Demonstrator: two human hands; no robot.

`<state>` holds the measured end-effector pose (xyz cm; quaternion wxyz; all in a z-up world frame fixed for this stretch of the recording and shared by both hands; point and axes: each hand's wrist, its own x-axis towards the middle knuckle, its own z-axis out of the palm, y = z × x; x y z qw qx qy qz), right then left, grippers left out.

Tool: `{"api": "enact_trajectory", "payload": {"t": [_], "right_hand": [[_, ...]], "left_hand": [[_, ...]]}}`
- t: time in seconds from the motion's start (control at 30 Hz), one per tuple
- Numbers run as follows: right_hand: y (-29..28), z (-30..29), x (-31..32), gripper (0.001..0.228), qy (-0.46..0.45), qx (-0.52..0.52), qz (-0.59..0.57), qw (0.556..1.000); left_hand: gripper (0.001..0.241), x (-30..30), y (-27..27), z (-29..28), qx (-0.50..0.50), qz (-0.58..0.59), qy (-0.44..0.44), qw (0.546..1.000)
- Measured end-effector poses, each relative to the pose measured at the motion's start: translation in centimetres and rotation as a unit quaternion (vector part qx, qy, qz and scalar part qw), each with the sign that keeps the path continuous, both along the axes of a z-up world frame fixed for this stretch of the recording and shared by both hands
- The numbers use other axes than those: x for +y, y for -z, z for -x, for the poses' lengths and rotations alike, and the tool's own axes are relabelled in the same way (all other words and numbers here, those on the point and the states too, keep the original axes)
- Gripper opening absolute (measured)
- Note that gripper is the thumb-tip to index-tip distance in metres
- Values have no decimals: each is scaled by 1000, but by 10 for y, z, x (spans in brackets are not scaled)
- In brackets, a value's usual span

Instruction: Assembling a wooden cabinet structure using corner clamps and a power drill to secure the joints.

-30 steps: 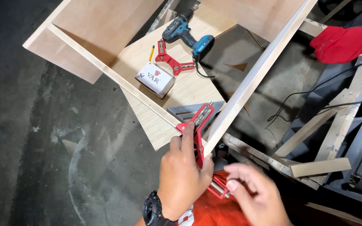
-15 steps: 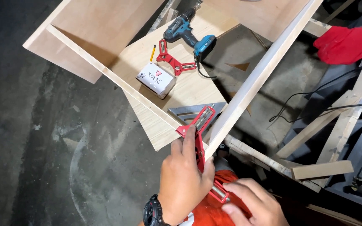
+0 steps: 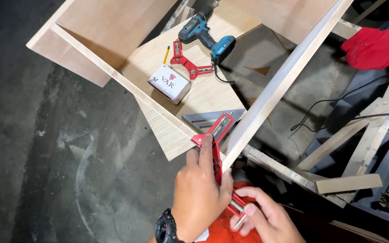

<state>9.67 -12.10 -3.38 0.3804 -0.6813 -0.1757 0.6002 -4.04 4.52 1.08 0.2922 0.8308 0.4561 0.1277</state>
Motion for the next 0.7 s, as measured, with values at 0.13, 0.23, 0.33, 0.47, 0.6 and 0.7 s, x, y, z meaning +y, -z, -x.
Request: {"api": "enact_trajectory", "payload": {"t": [0.13,0.23,0.33,0.47,0.6,0.7], "right_hand": [[-33,28,-5,58,-6,-496,-239,835],[-22,20,1,46,-56,-525,-371,764],[-28,19,7,39,-77,-560,-371,737],[-24,17,4,43,-102,-587,-352,722],[-41,20,12,44,-37,-513,-367,775],[-36,12,10,46,-55,-499,-365,784]], "left_hand": [[88,1,-2,0,-6,12,1,1000],[88,2,-2,-1,5,18,7,1000],[88,3,-7,-1,13,20,7,1000],[89,2,-5,-1,10,9,6,1000],[89,6,-8,0,-12,24,-1,1000],[103,15,-12,-2,-7,62,-9,998]]}}
